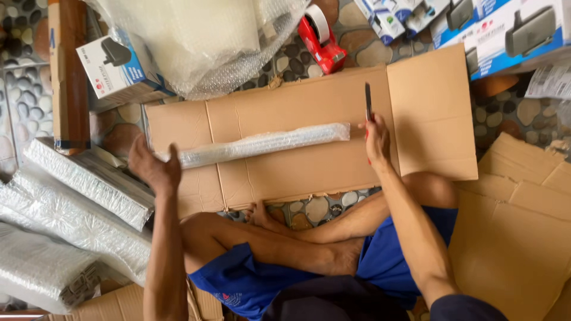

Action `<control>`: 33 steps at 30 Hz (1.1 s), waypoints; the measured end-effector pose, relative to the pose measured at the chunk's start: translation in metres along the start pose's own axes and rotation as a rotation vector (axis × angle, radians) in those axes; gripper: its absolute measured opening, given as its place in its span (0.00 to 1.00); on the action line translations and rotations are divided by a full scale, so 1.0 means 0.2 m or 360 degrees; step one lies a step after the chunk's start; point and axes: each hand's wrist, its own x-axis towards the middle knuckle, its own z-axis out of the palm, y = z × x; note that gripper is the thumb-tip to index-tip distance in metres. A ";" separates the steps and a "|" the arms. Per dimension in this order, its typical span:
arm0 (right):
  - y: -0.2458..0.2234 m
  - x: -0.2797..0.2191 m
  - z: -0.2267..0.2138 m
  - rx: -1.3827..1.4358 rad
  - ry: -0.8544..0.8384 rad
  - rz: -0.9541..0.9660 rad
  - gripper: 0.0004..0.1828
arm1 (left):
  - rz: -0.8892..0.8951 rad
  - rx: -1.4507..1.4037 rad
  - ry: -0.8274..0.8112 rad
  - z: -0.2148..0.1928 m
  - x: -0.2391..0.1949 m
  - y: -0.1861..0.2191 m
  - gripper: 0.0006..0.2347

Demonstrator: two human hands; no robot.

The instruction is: The person wraps a long, rectangular object in bubble wrap and then encases it in a piece of cardboard. They use a utility knife to cut the cardboard and a tape dispenser to secure the package with brown packing tape.

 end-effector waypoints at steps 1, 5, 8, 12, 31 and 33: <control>-0.04 0.03 -0.01 -0.0178 -0.0017 -0.0102 0.21 | 0.0256 -0.0267 0.0029 0.11 0.02 0.12 0.31; -0.29 0.07 0.01 -0.0596 -0.0264 -0.0268 0.22 | 0.0560 -0.0680 -0.0459 0.54 -0.03 0.83 0.19; -0.42 0.10 0.08 -0.0741 -0.0413 -0.0171 0.25 | 0.0864 -0.0603 -0.0450 1.04 -0.10 1.27 0.17; -0.54 0.09 0.12 -0.0827 -0.0414 -0.0216 0.21 | 0.0728 -0.0145 -0.0862 1.28 -0.08 1.49 0.28; -0.46 0.37 0.42 -0.1101 -0.0380 0.0058 0.19 | 0.0786 -0.0059 -0.1019 1.28 -0.02 1.58 0.13; -0.45 0.42 0.44 -0.1126 -0.0390 0.0022 0.19 | 0.0786 -0.0056 -0.0980 1.30 -0.03 1.58 0.12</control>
